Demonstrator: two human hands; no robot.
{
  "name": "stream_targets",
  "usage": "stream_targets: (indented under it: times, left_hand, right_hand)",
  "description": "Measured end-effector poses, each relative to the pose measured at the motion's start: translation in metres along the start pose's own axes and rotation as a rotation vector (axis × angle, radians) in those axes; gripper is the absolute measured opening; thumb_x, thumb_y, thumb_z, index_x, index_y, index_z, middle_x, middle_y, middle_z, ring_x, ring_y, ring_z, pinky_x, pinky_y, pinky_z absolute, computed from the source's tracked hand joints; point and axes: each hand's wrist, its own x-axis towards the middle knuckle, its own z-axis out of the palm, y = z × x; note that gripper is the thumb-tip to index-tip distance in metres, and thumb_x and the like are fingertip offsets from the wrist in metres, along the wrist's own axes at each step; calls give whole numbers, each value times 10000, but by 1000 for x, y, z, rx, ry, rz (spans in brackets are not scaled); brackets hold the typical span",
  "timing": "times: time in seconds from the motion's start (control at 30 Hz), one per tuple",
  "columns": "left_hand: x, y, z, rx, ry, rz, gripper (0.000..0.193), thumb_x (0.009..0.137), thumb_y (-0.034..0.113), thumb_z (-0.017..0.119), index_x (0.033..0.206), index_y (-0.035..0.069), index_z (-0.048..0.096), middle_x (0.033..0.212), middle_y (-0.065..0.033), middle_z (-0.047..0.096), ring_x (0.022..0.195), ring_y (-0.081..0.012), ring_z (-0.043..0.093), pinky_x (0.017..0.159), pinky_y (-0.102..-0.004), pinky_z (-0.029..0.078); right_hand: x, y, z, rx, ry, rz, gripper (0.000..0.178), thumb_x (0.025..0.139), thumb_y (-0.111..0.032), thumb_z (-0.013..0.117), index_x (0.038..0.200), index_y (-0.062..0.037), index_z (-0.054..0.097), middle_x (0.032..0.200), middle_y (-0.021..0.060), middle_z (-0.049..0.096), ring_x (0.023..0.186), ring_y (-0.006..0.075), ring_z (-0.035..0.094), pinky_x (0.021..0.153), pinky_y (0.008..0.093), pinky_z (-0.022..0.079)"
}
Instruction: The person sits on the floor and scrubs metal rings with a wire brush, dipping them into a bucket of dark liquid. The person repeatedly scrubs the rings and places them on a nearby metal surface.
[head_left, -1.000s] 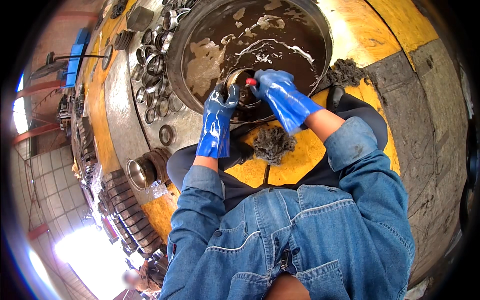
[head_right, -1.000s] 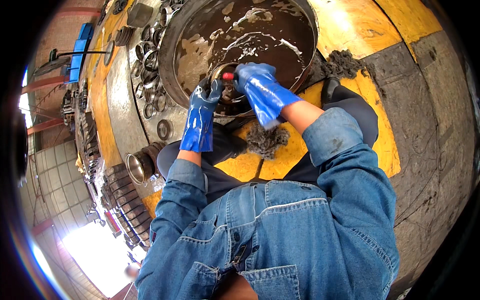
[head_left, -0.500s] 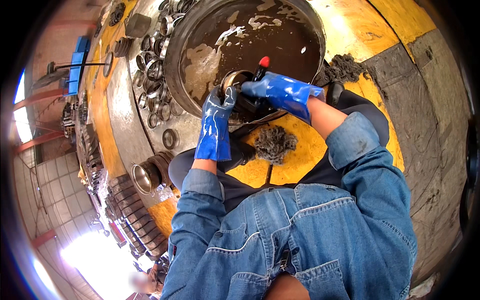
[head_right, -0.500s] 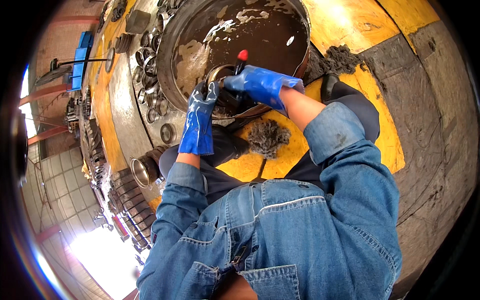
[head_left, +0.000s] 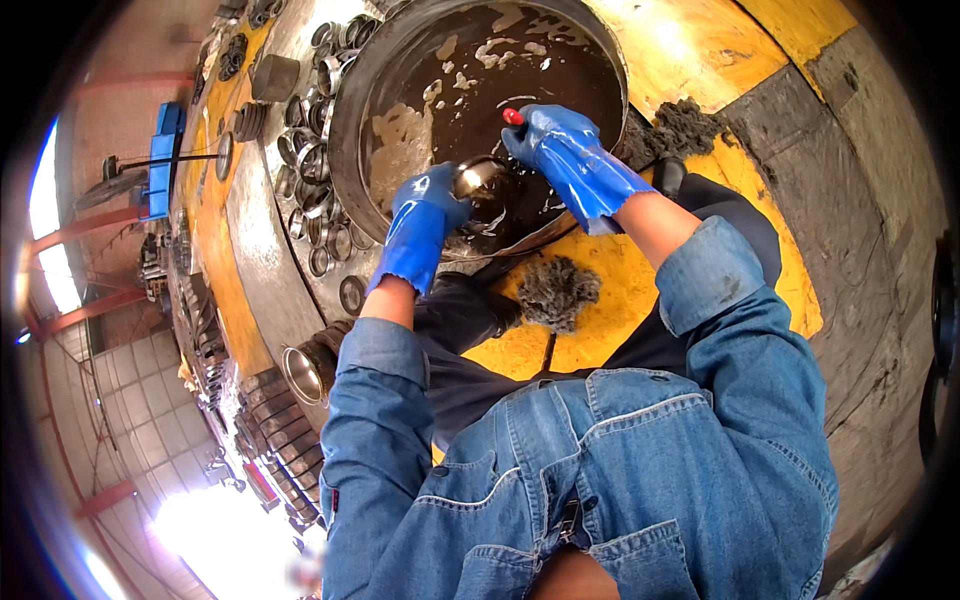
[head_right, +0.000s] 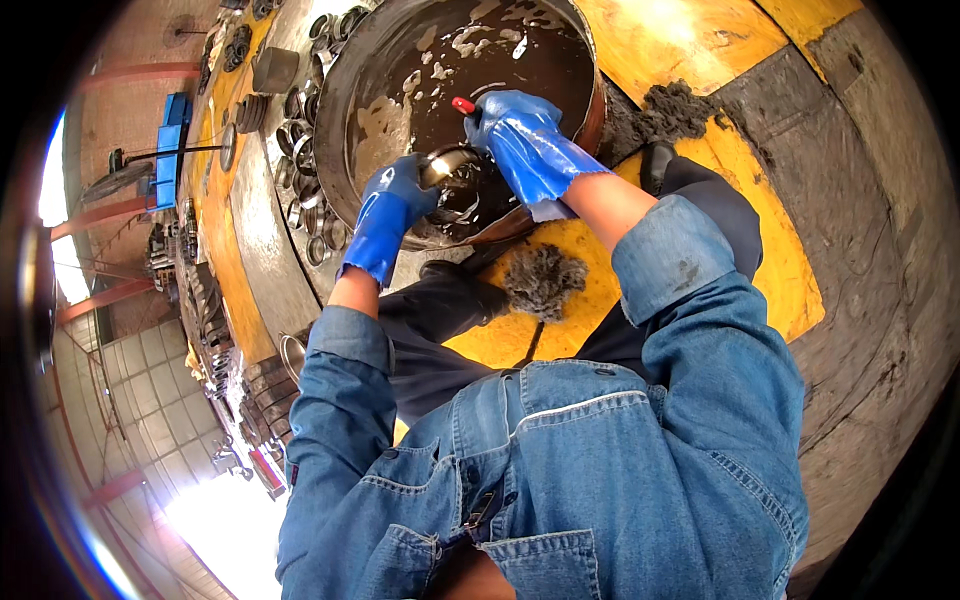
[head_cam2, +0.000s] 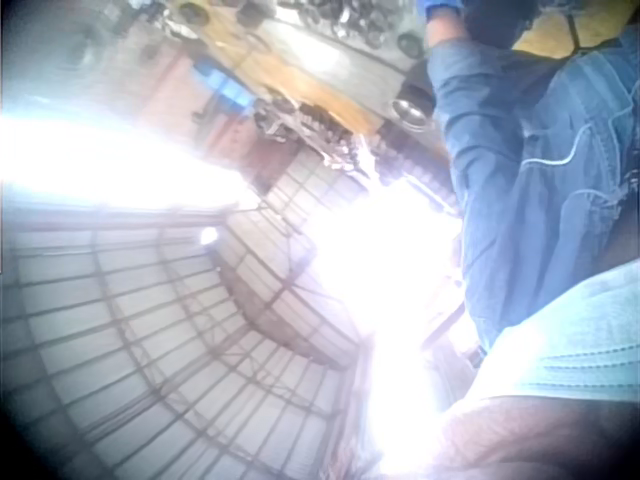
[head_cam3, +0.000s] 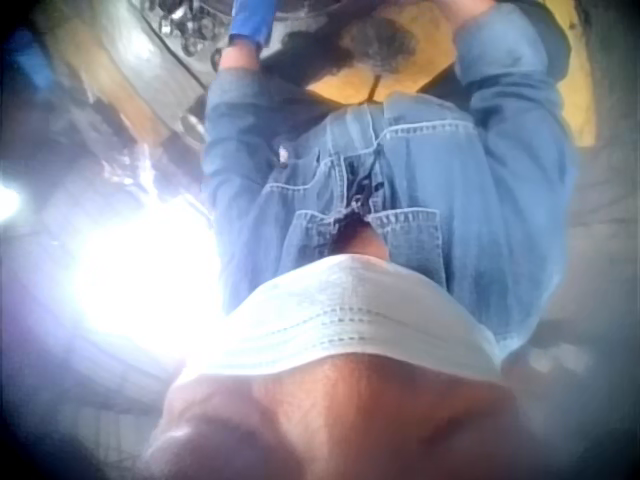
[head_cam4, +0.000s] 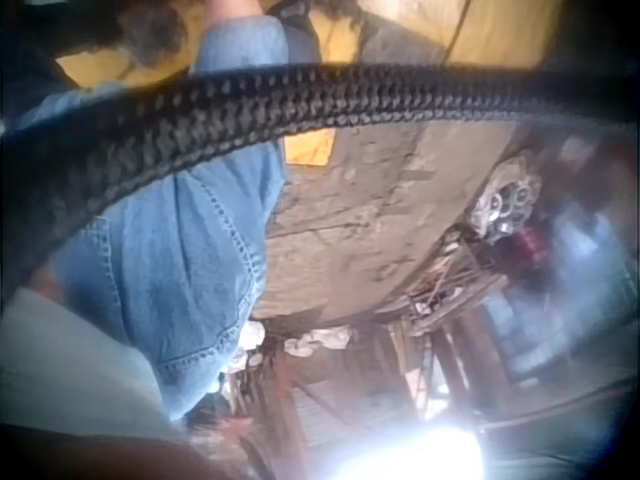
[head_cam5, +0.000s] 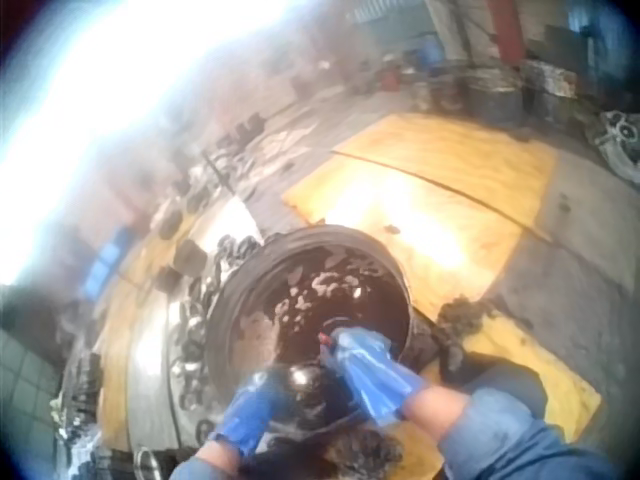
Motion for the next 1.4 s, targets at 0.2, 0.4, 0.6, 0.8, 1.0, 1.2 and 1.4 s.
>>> stream_targets:
  times: [0.2, 0.4, 0.6, 0.8, 1.0, 1.2, 1.4]
  left_hand:
    - [10, -32, 11, 605, 241, 795, 228, 960, 195, 646, 1170, 225, 730, 1297, -51, 723, 1256, -269, 670, 993, -443, 555]
    - [8, -42, 27, 550, 455, 761, 332, 919, 177, 648, 1249, 175, 680, 1383, -82, 678, 1305, -300, 638, 1012, -441, 531]
    - [-22, -47, -2, 135, 320, 433, 487, 907, 175, 688, 1390, 167, 624, 1407, -109, 671, 1293, -319, 643, 1081, -442, 516]
    - [-7, -71, 8, -1818, -33, -66, 494, 1038, 398, 653, 1393, 57, 618, 1334, -191, 691, 1184, -385, 680, 958, -544, 571]
    - [21, -21, -15, -2211, -392, -137, 539, 965, 534, 698, 1262, 85, 675, 1295, -163, 696, 1152, -421, 651, 978, -583, 545]
    - [45, -22, -2, -2299, -554, -288, 632, 930, 599, 698, 1289, 82, 642, 1335, -177, 637, 1217, -415, 592, 1012, -590, 496]
    - [54, -23, 2, -2259, -516, -367, 693, 926, 613, 689, 1353, 74, 599, 1377, -192, 599, 1250, -411, 566, 1023, -587, 481]
  right_hand:
    - [5, 3, 8, 61, -53, 24, 389, 919, -516, 656, 1103, -200, 788, 1052, 89, 790, 1009, 335, 743, 896, 438, 594]
    - [8, 10, 22, -126, -250, 22, 376, 932, -473, 635, 1155, -208, 782, 1101, 111, 782, 1041, 346, 745, 886, 469, 596]
    - [12, 24, 29, 47, -242, 35, 466, 912, -504, 667, 1162, -122, 760, 1073, 158, 773, 1024, 386, 735, 894, 454, 580]
    - [-24, -9, -29, 667, -135, 80, 552, 923, -517, 681, 1044, 20, 724, 945, 190, 734, 833, 294, 682, 825, 421, 544]
    - [20, -16, 6, 1014, -138, -357, 434, 977, -452, 690, 1078, -35, 759, 970, 115, 771, 851, 213, 709, 829, 365, 558]
    - [8, -6, 11, 816, 30, -146, 386, 965, -428, 707, 991, -46, 755, 916, 155, 774, 858, 251, 740, 784, 385, 570]
    - [3, -17, -1, 928, -82, -152, 372, 1007, -391, 694, 1091, -36, 766, 962, 121, 791, 869, 202, 725, 809, 366, 575]
